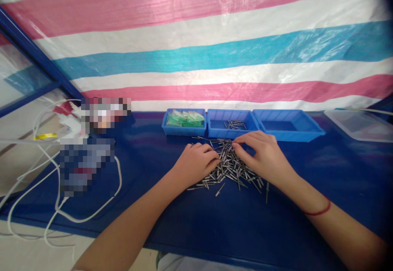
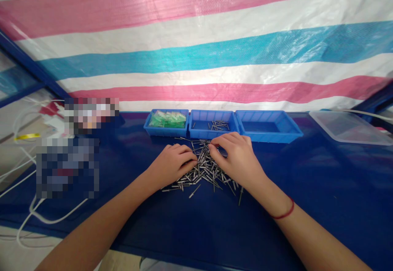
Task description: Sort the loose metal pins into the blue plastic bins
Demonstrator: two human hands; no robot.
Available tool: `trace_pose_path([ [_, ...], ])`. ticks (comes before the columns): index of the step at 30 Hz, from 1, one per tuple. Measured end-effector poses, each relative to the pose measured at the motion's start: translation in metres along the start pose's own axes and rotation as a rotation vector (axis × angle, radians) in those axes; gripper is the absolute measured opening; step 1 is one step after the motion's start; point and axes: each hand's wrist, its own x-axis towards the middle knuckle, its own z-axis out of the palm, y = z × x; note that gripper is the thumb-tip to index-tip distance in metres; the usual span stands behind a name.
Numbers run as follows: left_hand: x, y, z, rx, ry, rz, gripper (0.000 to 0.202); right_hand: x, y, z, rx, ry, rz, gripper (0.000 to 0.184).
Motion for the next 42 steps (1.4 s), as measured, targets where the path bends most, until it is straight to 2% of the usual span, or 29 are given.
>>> trace_pose_path([
  [9,0.001,0.003,0.003,-0.073,0.036,-0.03,0.029,-0.002,-0.001,0.002,0.026,-0.049,-0.011,0.014],
  [17,0.002,0.004,0.008,-0.071,0.066,-0.065,0.025,-0.002,-0.003,0.003,0.035,-0.073,0.003,0.014],
  [28,0.005,-0.009,0.003,-0.241,0.14,-0.133,0.019,-0.001,-0.005,0.0,0.034,-0.071,-0.013,0.016],
  [36,0.006,-0.026,0.004,-0.169,0.192,-0.25,0.019,0.0,-0.007,-0.004,0.034,-0.085,-0.003,0.016],
  [39,0.005,-0.025,-0.001,-0.142,0.182,-0.203,0.017,-0.001,-0.007,-0.005,0.036,-0.093,-0.002,0.016],
  [42,0.004,-0.021,-0.006,-0.12,0.1,-0.079,0.012,-0.001,-0.007,-0.004,0.033,-0.087,-0.011,0.015],
])
